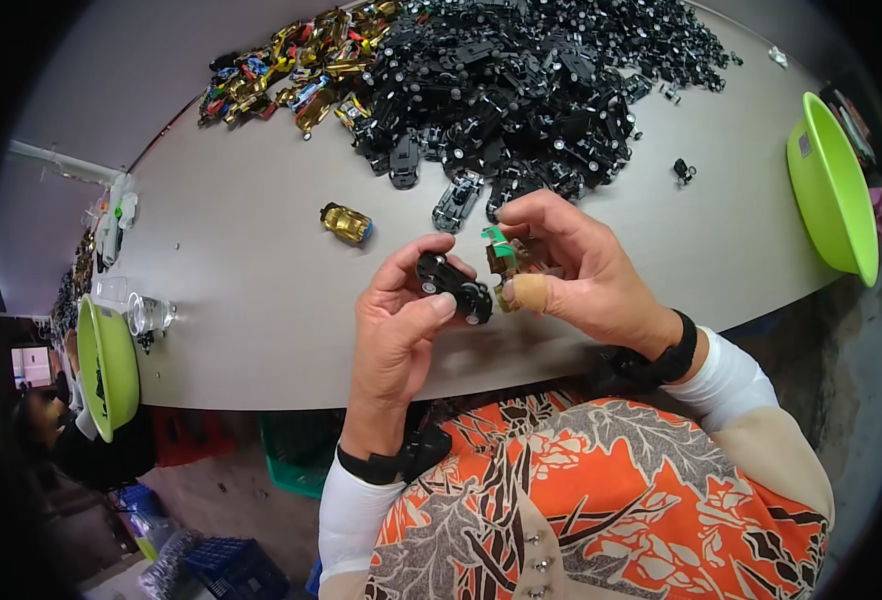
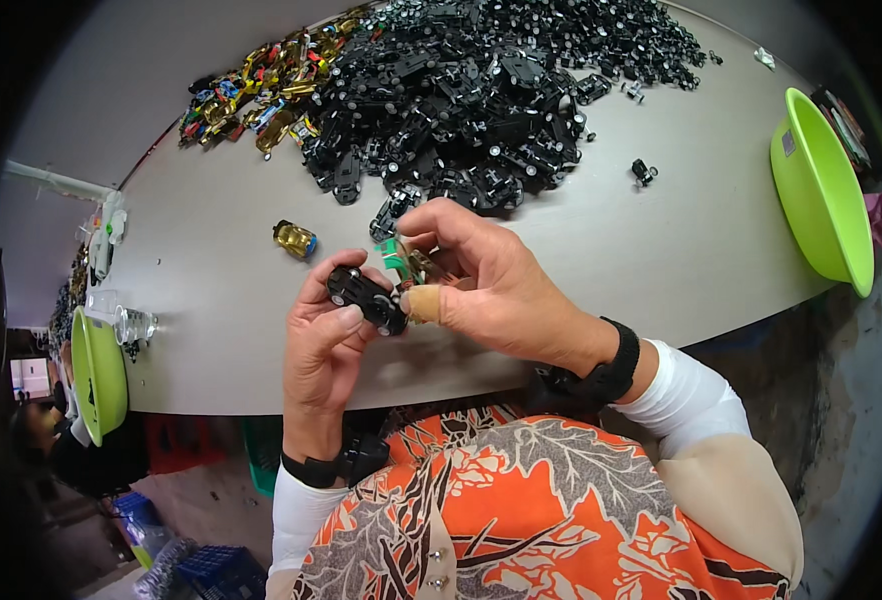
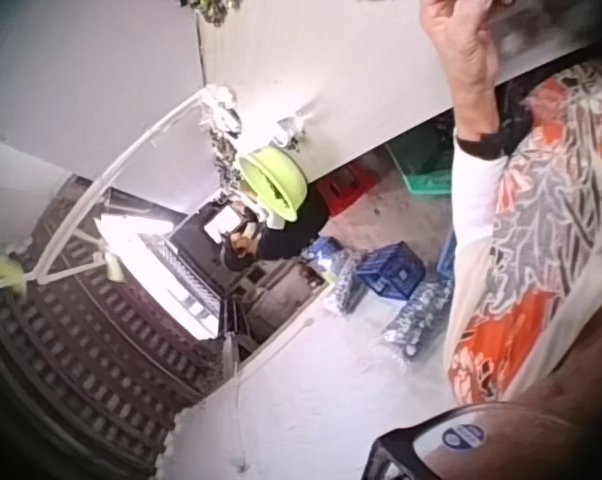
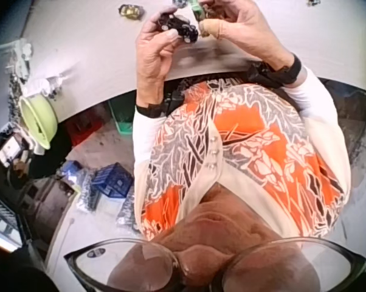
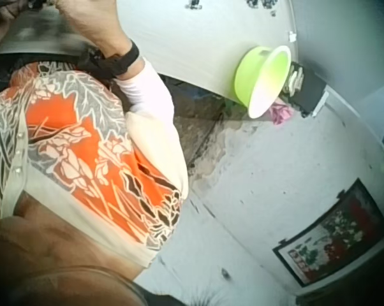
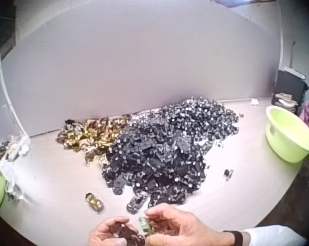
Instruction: The person assembles small toy cars by hand at a table. They pick up black chassis and colorful car bodies from piles, fit the bodies onto the chassis, and place the completed units on the table. The process is repeated for multiple cars of different colors.
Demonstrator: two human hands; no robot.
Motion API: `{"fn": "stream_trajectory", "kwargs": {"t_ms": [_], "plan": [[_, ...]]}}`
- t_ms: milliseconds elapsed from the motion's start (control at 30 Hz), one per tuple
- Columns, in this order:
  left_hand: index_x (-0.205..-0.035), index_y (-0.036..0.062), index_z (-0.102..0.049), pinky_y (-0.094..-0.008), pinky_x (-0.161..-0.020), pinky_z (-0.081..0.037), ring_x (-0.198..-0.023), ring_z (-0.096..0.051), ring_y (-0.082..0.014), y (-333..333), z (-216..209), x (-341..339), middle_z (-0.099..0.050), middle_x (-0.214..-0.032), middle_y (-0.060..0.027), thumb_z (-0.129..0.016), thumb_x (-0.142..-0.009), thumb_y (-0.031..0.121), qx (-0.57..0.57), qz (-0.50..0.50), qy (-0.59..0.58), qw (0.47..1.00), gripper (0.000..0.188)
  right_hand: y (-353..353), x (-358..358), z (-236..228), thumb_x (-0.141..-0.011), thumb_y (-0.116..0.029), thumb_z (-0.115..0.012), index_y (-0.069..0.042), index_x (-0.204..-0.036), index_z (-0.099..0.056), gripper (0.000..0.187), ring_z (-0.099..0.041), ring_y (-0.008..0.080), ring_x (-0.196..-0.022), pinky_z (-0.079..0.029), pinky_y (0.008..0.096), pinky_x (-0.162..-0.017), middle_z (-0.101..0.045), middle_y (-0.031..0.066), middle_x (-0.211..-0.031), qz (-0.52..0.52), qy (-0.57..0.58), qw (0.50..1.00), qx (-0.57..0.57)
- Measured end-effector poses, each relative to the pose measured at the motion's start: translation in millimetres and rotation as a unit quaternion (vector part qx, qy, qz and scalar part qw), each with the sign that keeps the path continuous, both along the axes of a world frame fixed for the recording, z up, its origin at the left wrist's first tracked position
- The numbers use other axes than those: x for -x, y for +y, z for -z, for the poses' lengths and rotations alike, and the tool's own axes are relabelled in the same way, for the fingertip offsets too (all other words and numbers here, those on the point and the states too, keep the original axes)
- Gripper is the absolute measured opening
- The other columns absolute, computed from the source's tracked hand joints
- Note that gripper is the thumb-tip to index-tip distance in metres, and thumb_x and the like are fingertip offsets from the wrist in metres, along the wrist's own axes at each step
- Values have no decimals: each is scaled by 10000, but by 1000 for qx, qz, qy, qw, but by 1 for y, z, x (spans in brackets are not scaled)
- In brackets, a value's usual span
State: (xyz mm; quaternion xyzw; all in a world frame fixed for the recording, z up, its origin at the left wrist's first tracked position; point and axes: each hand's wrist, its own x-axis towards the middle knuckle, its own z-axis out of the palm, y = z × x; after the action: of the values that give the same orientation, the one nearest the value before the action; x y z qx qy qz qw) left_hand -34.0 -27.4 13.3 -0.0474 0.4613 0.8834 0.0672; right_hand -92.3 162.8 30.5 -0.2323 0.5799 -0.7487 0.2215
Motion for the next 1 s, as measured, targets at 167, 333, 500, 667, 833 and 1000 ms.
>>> {"fn": "stream_trajectory", "kwargs": {"t_ms": [167,333,500,667,833,1000], "plan": [[-1237,-13,-484,-345,-788,-556,-948,-609,-203,0,1,-1,-593,-1064,-137,-598,-777,-5,-10,-7,4,1000,474,-4,-4,3,-804,-12,-621,-18,-1174,-439,413,-540,98,-933,-469,235,-776,-531,58,-1042,11,28,1000,-9],[-1257,-10,-465,-346,-798,-557,-968,-610,-215,3,-2,-1,-598,-1064,-149,-594,-790,-3,-31,-2,-2,1000,484,-3,-6,3,-797,-4,-616,-19,-1168,-440,411,-540,93,-941,-468,234,-777,-532,47,-1037,16,45,999,-26],[-1262,-9,-460,-342,-793,-565,-970,-611,-214,5,-1,-1,-588,-1084,-146,-594,-800,-10,-42,0,-3,999,480,-5,-7,7,-792,5,-605,-21,-1134,-447,377,-515,64,-834,-441,202,-688,-525,25,-952,30,54,998,-32],[-1248,-14,-477,-332,-783,-569,-970,-606,-196,5,1,-3,-586,-1080,-124,-605,-793,-30,-25,8,-5,1000,473,-6,-8,10,-777,12,-594,-16,-1090,-467,339,-488,56,-757,-412,204,-618,-511,36,-901,40,110,992,-54],[-1225,-22,-505,-309,-780,-564,-957,-598,-169,7,-1,-5,-594,-1065,-110,-628,-780,-44,21,7,1,1000,462,-11,-12,14,-745,23,-592,-9,-1038,-505,307,-494,112,-706,-409,236,-595,-492,63,-861,49,166,982,-81],[-1233,-21,-519,-279,-845,-508,-984,-568,-146,9,-4,-6,-584,-1072,-74,-645,-774,-43,83,14,23,996,476,-12,-13,16,-735,28,-593,-14,-1091,-528,364,-505,152,-709,-416,257,-605,-493,77,-852,48,184,979,-77]]}}
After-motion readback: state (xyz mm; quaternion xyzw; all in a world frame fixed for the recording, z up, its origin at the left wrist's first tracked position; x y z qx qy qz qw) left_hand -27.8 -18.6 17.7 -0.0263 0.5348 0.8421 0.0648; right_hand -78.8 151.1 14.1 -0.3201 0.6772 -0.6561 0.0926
